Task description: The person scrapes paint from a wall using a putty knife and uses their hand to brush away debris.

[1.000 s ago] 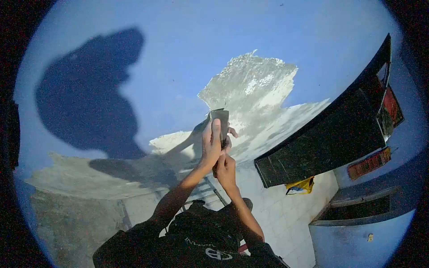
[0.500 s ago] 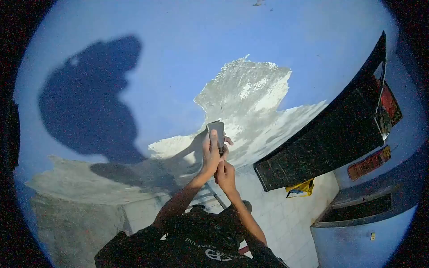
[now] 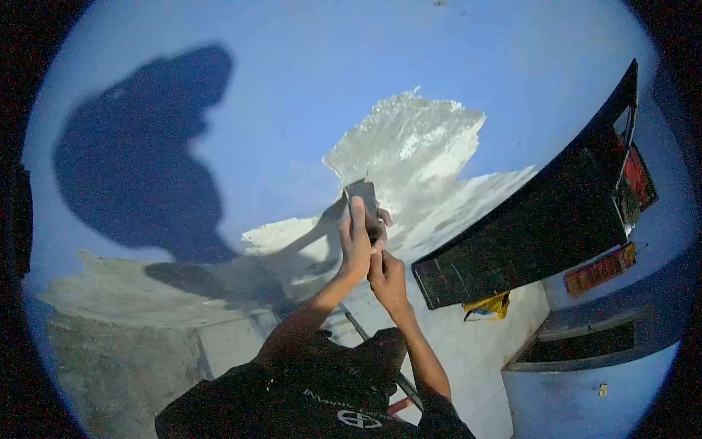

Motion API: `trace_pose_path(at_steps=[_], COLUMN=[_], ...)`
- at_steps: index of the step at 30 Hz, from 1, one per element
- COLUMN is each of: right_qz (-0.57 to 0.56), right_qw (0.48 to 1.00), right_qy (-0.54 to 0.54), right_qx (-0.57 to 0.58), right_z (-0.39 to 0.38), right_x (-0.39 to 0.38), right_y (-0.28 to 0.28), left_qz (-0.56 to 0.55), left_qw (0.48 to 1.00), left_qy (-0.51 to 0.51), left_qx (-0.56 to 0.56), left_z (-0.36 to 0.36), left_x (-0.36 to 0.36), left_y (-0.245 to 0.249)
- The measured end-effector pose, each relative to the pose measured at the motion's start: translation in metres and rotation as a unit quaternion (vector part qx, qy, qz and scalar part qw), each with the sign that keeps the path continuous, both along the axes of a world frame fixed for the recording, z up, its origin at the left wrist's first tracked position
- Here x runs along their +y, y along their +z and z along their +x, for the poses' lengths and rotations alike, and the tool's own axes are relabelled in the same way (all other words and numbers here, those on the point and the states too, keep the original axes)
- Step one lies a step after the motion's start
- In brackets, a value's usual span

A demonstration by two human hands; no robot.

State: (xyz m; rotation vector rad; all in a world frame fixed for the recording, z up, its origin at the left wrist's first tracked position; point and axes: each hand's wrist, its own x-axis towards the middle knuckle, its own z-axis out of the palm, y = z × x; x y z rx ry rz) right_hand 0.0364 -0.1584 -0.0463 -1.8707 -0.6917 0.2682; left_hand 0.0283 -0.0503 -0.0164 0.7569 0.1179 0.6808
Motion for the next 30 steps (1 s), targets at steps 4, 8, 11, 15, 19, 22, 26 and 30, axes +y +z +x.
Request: trace_pose_path(at_steps=[4, 8, 11, 15, 19, 22, 26, 30], right_qz=[-0.041, -0.021, -0.014, -0.015, 0.029, 0.030, -0.004, -0.012], right_qw=[0.996, 0.999, 1.000, 0.999, 0.998, 0.992, 0.999, 0.999], right_qy=[-0.010, -0.007, -0.005, -0.012, 0.014, 0.044, 0.035, 0.018], right_qx=[-0.076, 0.027, -0.004, 0.035, -0.061, -0.110, -0.035, -0.041], right_z=[0.009, 0.014, 0.001, 0.017, 0.016, 0.010, 0.027, 0.029], right_x=[-0.008, 0.003, 0.003, -0.004, 0.014, 0.029, -0.002, -0.011], right_y=[-0.007, -0.010, 0.021, -0.015, 0.002, 0.052, -0.004, -0.006], left_qz=[-0.031, 0.006, 0.011, 0.007, 0.030, 0.022, -0.041, -0.039], left_qw=[0.999, 1.000, 0.999, 1.000, 0.998, 0.996, 0.996, 0.998], left_qy=[0.020, 0.023, 0.013, 0.005, 0.046, 0.059, 0.055, 0.037], left_qx=[-0.019, -0.015, -0.031, -0.006, -0.020, -0.062, -0.059, -0.031], left_z=[0.011, 0.002, 0.003, 0.010, 0.004, -0.014, 0.019, 0.015], left_x=[-0.012, -0.005, -0.001, -0.007, 0.006, 0.020, -0.009, -0.014], left_y=[-0.021, -0.006, 0.012, -0.006, 0.026, 0.067, -0.010, 0.002])
